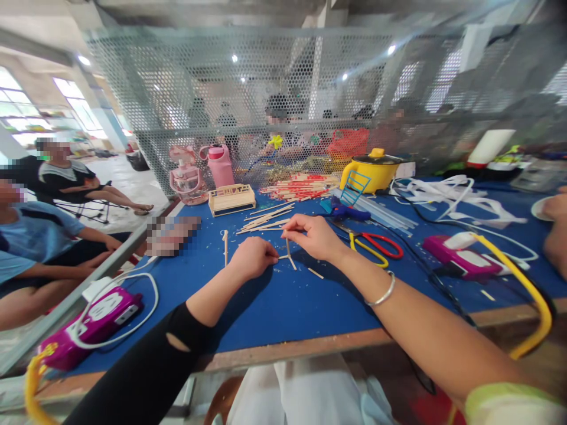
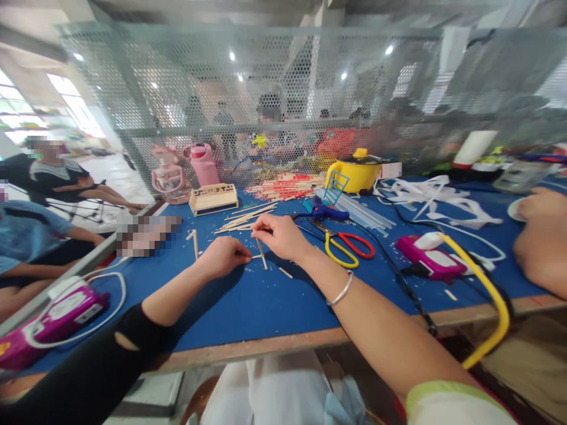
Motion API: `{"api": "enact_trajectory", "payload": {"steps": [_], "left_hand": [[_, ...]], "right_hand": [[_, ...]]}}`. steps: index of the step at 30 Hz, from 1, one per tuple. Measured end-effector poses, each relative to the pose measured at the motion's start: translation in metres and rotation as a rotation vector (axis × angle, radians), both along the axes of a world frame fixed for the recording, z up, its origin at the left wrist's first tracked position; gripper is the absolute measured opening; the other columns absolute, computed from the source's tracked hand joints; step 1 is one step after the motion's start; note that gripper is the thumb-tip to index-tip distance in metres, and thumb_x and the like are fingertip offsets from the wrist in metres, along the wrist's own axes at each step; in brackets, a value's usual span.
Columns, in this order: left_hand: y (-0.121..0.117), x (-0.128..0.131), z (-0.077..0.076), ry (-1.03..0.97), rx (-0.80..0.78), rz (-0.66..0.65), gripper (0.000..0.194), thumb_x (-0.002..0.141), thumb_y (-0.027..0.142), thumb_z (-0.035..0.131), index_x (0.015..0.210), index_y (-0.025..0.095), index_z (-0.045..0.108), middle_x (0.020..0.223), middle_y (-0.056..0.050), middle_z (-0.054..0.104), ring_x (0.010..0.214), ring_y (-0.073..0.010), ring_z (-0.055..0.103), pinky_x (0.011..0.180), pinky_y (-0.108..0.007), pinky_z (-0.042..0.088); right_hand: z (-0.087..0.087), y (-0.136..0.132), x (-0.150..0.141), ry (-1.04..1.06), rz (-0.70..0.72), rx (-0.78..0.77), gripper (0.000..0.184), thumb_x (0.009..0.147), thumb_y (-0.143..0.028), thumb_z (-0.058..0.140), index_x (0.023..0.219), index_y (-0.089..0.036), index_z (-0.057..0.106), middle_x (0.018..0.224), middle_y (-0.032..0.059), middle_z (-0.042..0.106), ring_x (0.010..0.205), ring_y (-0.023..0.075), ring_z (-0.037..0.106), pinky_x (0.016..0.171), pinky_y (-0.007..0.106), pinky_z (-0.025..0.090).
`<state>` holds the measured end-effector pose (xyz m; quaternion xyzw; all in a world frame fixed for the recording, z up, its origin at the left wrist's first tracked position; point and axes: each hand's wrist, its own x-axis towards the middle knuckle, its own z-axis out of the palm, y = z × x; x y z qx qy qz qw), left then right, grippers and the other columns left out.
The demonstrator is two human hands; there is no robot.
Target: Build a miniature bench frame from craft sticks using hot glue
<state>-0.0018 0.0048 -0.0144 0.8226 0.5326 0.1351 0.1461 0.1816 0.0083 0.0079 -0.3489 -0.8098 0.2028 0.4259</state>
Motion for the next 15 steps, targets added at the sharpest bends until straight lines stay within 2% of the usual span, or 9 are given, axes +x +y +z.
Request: {"api": "enact_trajectory", "payload": {"steps": [15], "left_hand": [[0.0017, 0.0002, -0.0017, 0.001, 0.006, 0.017, 0.019, 0.071, 0.03, 0.063, 0.084, 0.026, 0.075, 0.079, -0.002, 0.074, 0.074, -0.0178, 0.063, 0.065, -0.026, 0.042]], "right_hand": [[-0.0007, 0.0003, 0.0019, -0.04, -0.009, 0.043, 0.003, 0.078, -0.019, 0.06, 0.076, -0.018, 0.062, 0.073, 0.0004, 0.068, 0.068, 0.0126, 0.062, 0.064, 0.022, 0.045]]}}
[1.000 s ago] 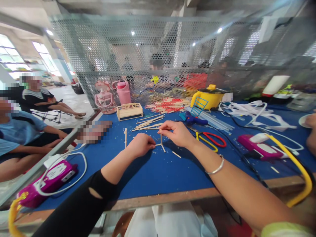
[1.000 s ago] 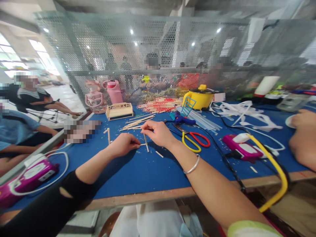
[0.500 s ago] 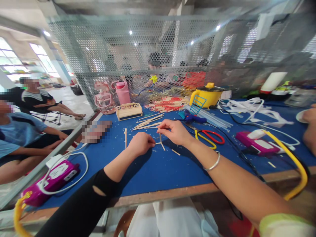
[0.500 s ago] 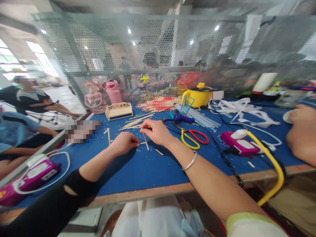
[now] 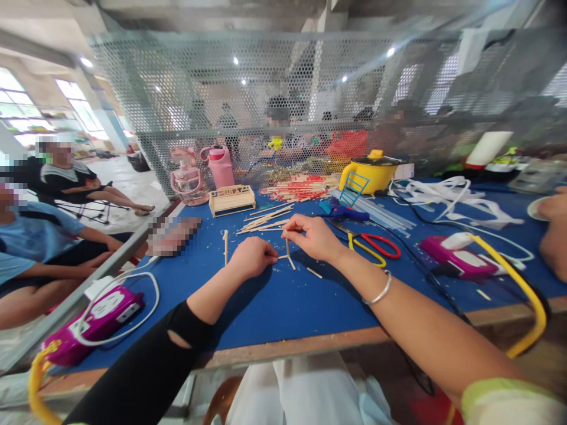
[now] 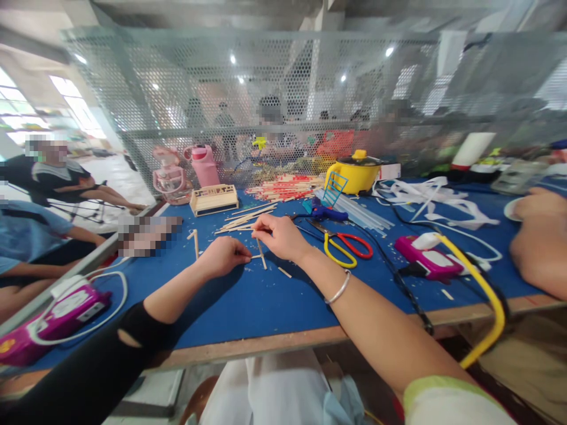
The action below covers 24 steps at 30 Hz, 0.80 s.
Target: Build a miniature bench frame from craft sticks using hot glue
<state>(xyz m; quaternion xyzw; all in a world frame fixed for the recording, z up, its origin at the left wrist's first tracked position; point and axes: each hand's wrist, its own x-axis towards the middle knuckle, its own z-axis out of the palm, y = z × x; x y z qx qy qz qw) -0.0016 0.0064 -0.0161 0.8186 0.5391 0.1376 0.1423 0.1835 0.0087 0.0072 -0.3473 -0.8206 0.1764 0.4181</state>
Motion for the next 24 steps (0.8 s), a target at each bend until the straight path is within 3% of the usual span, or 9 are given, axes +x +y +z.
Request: {"api": "enact_trajectory", "payload": {"steps": [8, 15, 19, 24], "left_hand": [[-0.002, -0.002, 0.009, -0.079, 0.003, 0.019, 0.029, 0.073, 0.04, 0.059, 0.091, 0.022, 0.074, 0.077, -0.002, 0.072, 0.067, -0.0164, 0.061, 0.059, -0.025, 0.039], [0.02, 0.014, 0.028, -0.103, 0.038, -0.008, 0.025, 0.072, 0.03, 0.058, 0.084, 0.015, 0.075, 0.065, -0.003, 0.067, 0.063, -0.0153, 0.056, 0.059, -0.024, 0.037], [0.015, 0.017, 0.018, -0.201, 0.005, -0.039, 0.027, 0.075, 0.028, 0.052, 0.085, 0.015, 0.074, 0.065, 0.0, 0.066, 0.06, -0.0124, 0.054, 0.058, -0.022, 0.038], [0.0, 0.012, 0.007, -0.452, -0.139, -0.168, 0.027, 0.073, 0.031, 0.055, 0.083, 0.012, 0.072, 0.065, 0.001, 0.063, 0.057, -0.0099, 0.049, 0.057, -0.022, 0.037]], "right_hand": [[0.001, -0.002, 0.001, -0.022, 0.007, 0.026, 0.004, 0.079, -0.02, 0.059, 0.077, -0.018, 0.062, 0.072, -0.0005, 0.067, 0.065, 0.0113, 0.06, 0.063, 0.021, 0.042], [0.002, -0.002, 0.002, -0.051, 0.019, 0.03, 0.005, 0.079, -0.019, 0.058, 0.08, -0.018, 0.063, 0.072, 0.0, 0.067, 0.064, 0.0114, 0.059, 0.06, 0.021, 0.041], [0.001, -0.002, 0.003, -0.028, 0.026, 0.018, 0.005, 0.079, -0.017, 0.057, 0.079, -0.018, 0.062, 0.073, 0.0002, 0.067, 0.066, 0.012, 0.06, 0.063, 0.022, 0.043], [0.0, -0.001, 0.003, -0.009, 0.007, -0.002, 0.005, 0.079, -0.02, 0.056, 0.077, -0.018, 0.061, 0.072, -0.0002, 0.067, 0.066, 0.0124, 0.061, 0.065, 0.023, 0.046]]}}
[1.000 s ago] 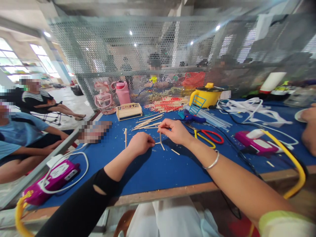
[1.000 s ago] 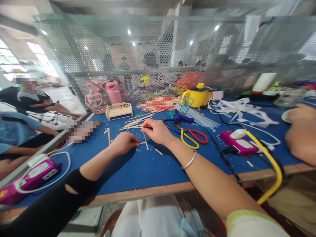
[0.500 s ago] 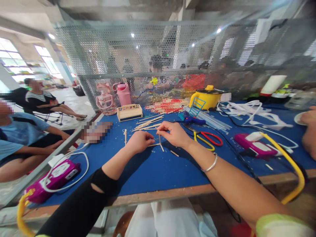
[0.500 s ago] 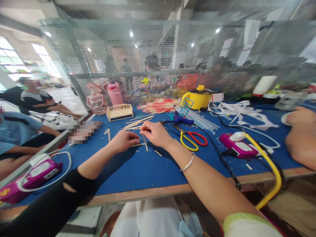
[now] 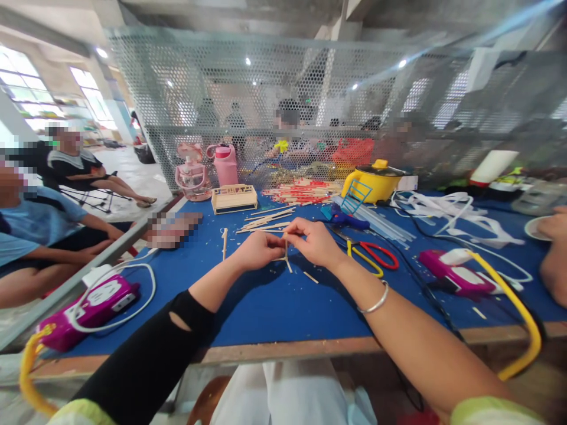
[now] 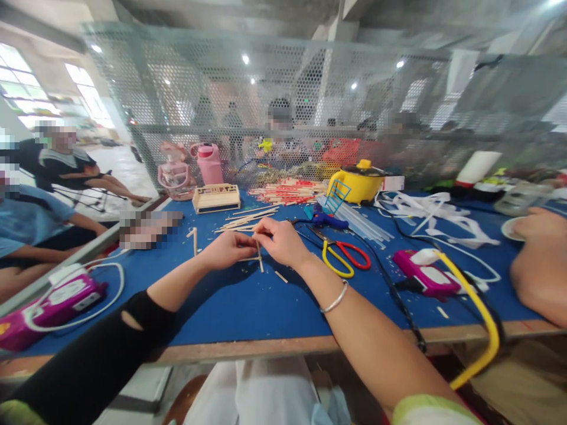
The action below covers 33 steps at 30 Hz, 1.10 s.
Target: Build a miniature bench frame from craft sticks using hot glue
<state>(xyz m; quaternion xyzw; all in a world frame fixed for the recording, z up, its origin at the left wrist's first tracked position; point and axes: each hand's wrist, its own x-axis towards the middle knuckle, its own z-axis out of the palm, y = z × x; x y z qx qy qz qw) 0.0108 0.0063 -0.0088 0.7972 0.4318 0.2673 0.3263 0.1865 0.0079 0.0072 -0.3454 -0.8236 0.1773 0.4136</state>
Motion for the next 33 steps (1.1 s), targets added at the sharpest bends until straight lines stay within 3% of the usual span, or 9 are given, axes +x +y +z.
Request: {"api": "enact_trajectory", "payload": {"steps": [8, 26, 31, 33], "left_hand": [[0.003, 0.005, -0.005, -0.06, 0.028, 0.091, 0.029, 0.072, 0.036, 0.059, 0.078, 0.011, 0.073, 0.059, 0.002, 0.057, 0.055, -0.0094, 0.043, 0.056, -0.022, 0.033], [0.001, 0.007, -0.003, 0.007, 0.087, 0.095, 0.032, 0.075, 0.039, 0.056, 0.071, 0.012, 0.072, 0.053, 0.004, 0.05, 0.053, -0.0084, 0.038, 0.053, -0.021, 0.03], [0.002, 0.007, -0.005, 0.003, 0.081, 0.107, 0.032, 0.074, 0.04, 0.057, 0.08, 0.014, 0.074, 0.056, 0.003, 0.058, 0.053, -0.0097, 0.043, 0.052, -0.022, 0.033], [0.002, 0.008, -0.006, -0.008, 0.081, 0.108, 0.031, 0.074, 0.04, 0.058, 0.082, 0.014, 0.075, 0.063, 0.001, 0.064, 0.058, -0.0116, 0.05, 0.057, -0.022, 0.038]], "right_hand": [[0.0, 0.0, 0.0, 0.024, 0.006, -0.034, 0.004, 0.078, -0.021, 0.058, 0.077, -0.018, 0.06, 0.072, 0.0009, 0.067, 0.066, 0.0129, 0.063, 0.064, 0.023, 0.048], [0.002, -0.003, 0.001, 0.008, 0.011, -0.012, 0.004, 0.078, -0.02, 0.056, 0.076, -0.018, 0.059, 0.071, 0.0012, 0.066, 0.065, 0.0131, 0.062, 0.065, 0.025, 0.049], [0.007, -0.002, 0.007, 0.033, 0.068, -0.025, 0.028, 0.072, -0.014, 0.054, 0.1, -0.017, 0.056, 0.081, 0.0024, 0.067, 0.066, 0.0124, 0.061, 0.065, 0.025, 0.049], [0.011, 0.0, 0.015, -0.011, -0.024, -0.02, 0.018, 0.072, -0.016, 0.053, 0.089, -0.017, 0.058, 0.073, 0.001, 0.065, 0.061, 0.0113, 0.058, 0.058, 0.023, 0.046]]}}
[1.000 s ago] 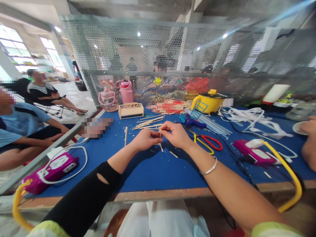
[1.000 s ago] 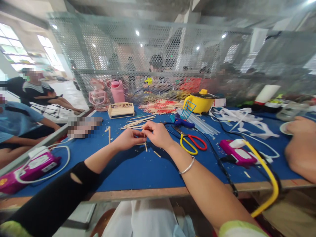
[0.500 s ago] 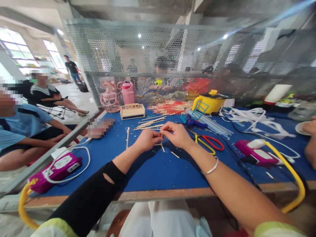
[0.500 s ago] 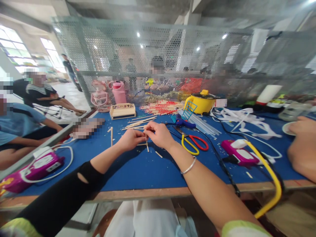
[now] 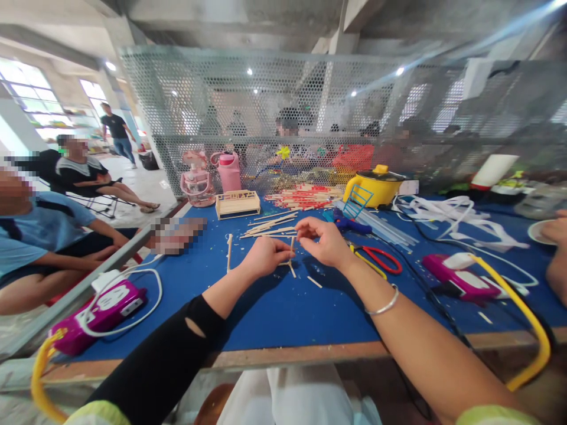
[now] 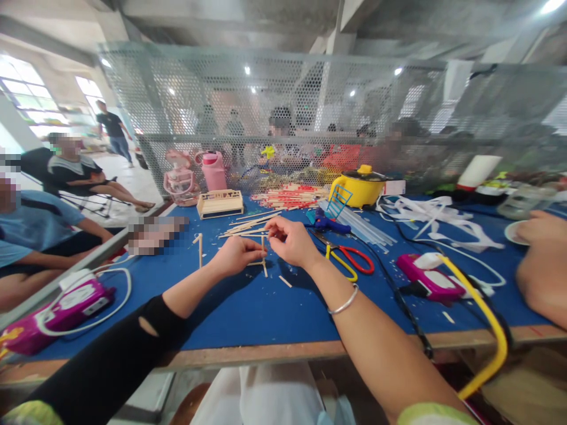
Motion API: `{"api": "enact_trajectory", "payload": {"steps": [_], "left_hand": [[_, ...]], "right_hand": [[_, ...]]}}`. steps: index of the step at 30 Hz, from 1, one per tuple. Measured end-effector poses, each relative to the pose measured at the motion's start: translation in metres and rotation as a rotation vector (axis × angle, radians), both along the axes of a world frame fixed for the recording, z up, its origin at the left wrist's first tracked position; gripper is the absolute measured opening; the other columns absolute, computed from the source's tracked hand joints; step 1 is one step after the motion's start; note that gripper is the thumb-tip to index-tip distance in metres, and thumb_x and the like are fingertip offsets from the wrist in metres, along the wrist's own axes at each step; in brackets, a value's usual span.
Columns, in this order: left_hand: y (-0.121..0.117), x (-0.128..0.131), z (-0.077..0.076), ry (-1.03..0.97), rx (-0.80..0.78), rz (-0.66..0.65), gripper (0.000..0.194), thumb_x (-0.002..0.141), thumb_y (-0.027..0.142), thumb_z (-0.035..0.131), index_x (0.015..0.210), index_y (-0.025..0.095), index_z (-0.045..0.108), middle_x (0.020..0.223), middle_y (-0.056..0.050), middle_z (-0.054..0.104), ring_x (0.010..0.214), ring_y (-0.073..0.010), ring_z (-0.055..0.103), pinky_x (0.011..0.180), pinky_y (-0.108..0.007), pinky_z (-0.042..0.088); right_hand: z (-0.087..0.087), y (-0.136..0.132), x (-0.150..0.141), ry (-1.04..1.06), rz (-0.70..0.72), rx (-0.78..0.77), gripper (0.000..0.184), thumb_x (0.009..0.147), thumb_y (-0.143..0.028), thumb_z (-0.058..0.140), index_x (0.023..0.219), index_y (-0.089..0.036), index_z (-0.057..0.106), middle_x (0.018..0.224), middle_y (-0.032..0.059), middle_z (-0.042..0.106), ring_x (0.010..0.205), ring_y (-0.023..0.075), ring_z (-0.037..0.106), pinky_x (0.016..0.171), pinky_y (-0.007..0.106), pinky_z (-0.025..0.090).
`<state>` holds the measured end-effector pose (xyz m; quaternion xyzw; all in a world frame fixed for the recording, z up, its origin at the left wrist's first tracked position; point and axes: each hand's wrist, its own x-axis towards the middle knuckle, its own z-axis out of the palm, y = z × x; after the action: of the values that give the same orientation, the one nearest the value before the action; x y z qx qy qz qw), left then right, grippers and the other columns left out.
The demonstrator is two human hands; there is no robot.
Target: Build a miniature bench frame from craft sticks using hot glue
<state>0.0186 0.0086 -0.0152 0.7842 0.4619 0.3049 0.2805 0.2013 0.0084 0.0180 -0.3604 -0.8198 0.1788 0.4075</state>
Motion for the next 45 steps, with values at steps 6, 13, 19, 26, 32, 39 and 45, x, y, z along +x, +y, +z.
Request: {"api": "enact_trajectory", "payload": {"steps": [6, 13, 19, 26, 32, 39, 45], "left_hand": [[0.001, 0.001, 0.0, -0.009, -0.005, -0.001, 0.03, 0.074, 0.037, 0.059, 0.086, 0.015, 0.075, 0.079, -0.003, 0.072, 0.071, -0.0163, 0.06, 0.07, -0.025, 0.045], [0.001, 0.0, 0.0, -0.003, -0.01, 0.001, 0.03, 0.074, 0.037, 0.059, 0.087, 0.015, 0.075, 0.08, -0.004, 0.073, 0.073, -0.0174, 0.062, 0.072, -0.026, 0.046], [0.002, 0.0, 0.0, 0.002, 0.021, -0.013, 0.03, 0.074, 0.037, 0.059, 0.087, 0.014, 0.075, 0.079, -0.004, 0.072, 0.068, -0.0158, 0.06, 0.067, -0.024, 0.044], [-0.003, 0.0, 0.005, 0.035, 0.058, -0.034, 0.026, 0.076, 0.032, 0.057, 0.084, 0.016, 0.075, 0.065, -0.001, 0.068, 0.06, -0.0123, 0.054, 0.058, -0.022, 0.038], [-0.002, -0.001, 0.004, 0.028, 0.062, -0.042, 0.027, 0.076, 0.035, 0.059, 0.084, 0.015, 0.075, 0.067, -0.001, 0.069, 0.059, -0.0116, 0.053, 0.058, -0.022, 0.038], [-0.001, 0.0, 0.003, 0.017, 0.034, -0.029, 0.027, 0.075, 0.035, 0.06, 0.086, 0.015, 0.075, 0.074, -0.003, 0.072, 0.066, -0.0144, 0.059, 0.063, -0.023, 0.042], [0.002, 0.0, -0.001, 0.005, 0.013, -0.026, 0.027, 0.075, 0.035, 0.06, 0.085, 0.015, 0.075, 0.079, -0.004, 0.073, 0.069, -0.0152, 0.061, 0.07, -0.025, 0.045]], "right_hand": [[0.01, -0.001, 0.023, -0.694, 0.001, -0.764, 0.022, 0.062, -0.038, 0.068, 0.059, -0.017, 0.06, 0.046, -0.001, 0.057, 0.042, 0.012, 0.052, 0.039, 0.022, 0.037], [0.002, -0.006, 0.016, -0.735, 0.016, -0.79, 0.017, 0.057, -0.028, 0.071, 0.052, -0.017, 0.06, 0.038, -0.0038, 0.054, 0.034, 0.0084, 0.049, 0.036, 0.018, 0.036], [0.01, -0.01, 0.01, -0.503, 0.049, -0.851, 0.008, 0.06, -0.019, 0.064, 0.054, -0.016, 0.06, 0.045, -0.0021, 0.06, 0.041, 0.0094, 0.055, 0.038, 0.017, 0.041], [0.017, -0.01, 0.003, 0.071, 0.174, -1.088, 0.018, 0.064, -0.03, 0.067, 0.062, -0.014, 0.058, 0.046, -0.003, 0.059, 0.035, 0.0058, 0.051, 0.035, 0.014, 0.039], [0.012, -0.008, 0.001, 0.214, 0.166, -1.084, 0.017, 0.064, -0.027, 0.066, 0.06, -0.014, 0.056, 0.041, -0.0042, 0.054, 0.03, 0.0045, 0.043, 0.031, 0.015, 0.033], [0.017, -0.002, 0.012, 0.059, 0.059, -0.97, 0.018, 0.063, -0.031, 0.064, 0.059, -0.015, 0.057, 0.042, -0.0042, 0.053, 0.031, 0.0045, 0.041, 0.032, 0.016, 0.03], [0.006, 0.009, 0.031, -0.576, -0.308, -0.697, 0.014, 0.064, -0.021, 0.062, 0.052, -0.014, 0.061, 0.045, 0.0009, 0.057, 0.036, 0.0083, 0.046, 0.036, 0.02, 0.034]]}}
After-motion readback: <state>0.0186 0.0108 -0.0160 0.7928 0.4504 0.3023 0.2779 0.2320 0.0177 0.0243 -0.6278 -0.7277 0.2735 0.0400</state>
